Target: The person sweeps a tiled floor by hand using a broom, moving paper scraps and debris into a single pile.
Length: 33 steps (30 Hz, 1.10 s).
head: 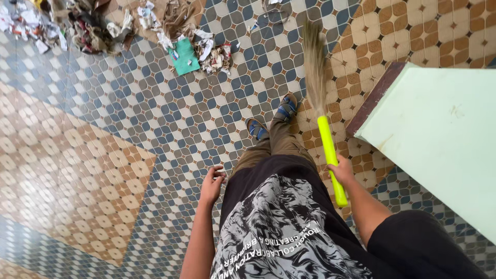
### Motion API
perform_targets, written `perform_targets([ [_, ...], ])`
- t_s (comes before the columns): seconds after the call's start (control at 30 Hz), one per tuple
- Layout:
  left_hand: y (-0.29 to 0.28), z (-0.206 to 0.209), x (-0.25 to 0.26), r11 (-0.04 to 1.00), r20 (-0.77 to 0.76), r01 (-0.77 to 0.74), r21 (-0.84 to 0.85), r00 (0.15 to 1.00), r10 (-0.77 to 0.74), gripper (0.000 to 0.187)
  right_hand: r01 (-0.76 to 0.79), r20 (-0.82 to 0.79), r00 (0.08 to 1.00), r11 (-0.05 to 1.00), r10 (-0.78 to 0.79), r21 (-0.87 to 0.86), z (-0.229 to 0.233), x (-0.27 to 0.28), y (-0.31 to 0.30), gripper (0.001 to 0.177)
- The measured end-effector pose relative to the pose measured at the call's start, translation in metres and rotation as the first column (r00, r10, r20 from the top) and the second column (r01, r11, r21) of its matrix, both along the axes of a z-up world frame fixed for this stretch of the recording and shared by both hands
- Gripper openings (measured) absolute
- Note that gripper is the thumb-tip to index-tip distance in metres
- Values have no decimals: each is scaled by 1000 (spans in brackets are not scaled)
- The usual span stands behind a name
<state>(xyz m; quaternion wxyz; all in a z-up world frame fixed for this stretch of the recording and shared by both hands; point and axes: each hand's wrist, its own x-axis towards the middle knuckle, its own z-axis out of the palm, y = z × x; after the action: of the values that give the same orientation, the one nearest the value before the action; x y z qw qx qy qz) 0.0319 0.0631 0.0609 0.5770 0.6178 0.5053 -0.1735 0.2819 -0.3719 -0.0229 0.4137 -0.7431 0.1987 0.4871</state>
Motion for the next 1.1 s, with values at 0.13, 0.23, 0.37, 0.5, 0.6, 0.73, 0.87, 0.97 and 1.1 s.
perform_targets([
  [0.13, -21, 14, -19, 984, -170, 153, 93, 976, -135, 37, -70, -109, 991, 996, 75, 50, -20, 14, 28, 38],
  [0.23, -28, 16, -49, 958, -227, 217, 186, 958, -173, 36, 28, -117, 993, 974, -1, 225, -59, 51, 96, 32],
  [0.37, -32, 5, -92, 994, -209, -32, 104, 976, 54, 33, 51, -17, 999, 927, -49, 372, -80, 109, 190, 26],
  [0.5, -39, -14, -111, 933, -60, -358, 15, 932, 359, 31, 165, -50, 986, 914, -158, 370, -43, 121, 252, 32],
  [0.6, -46, -40, -94, 927, -50, -371, 56, 926, 374, 33, 44, -13, 999, 948, -42, 316, 5, 136, 272, 28],
  [0.73, -67, -82, -21, 883, 287, -96, 460, 957, -45, 31, -177, 30, 984, 937, 176, 301, 58, 146, 261, 25],
  [0.87, -88, -76, 86, 776, 109, -457, -435, 828, 549, 55, -379, -73, 903, 866, 423, 325, 65, 115, 244, 34],
  [0.97, -100, -44, 135, 551, -125, -614, -564, 724, 679, 58, -364, -290, 830, 857, 477, 366, 49, 87, 246, 43],
  [1.1, -129, -77, 179, 498, 242, -704, -507, 438, 866, 39, -399, -411, 619, 718, 670, 570, 43, 73, 249, 45],
])
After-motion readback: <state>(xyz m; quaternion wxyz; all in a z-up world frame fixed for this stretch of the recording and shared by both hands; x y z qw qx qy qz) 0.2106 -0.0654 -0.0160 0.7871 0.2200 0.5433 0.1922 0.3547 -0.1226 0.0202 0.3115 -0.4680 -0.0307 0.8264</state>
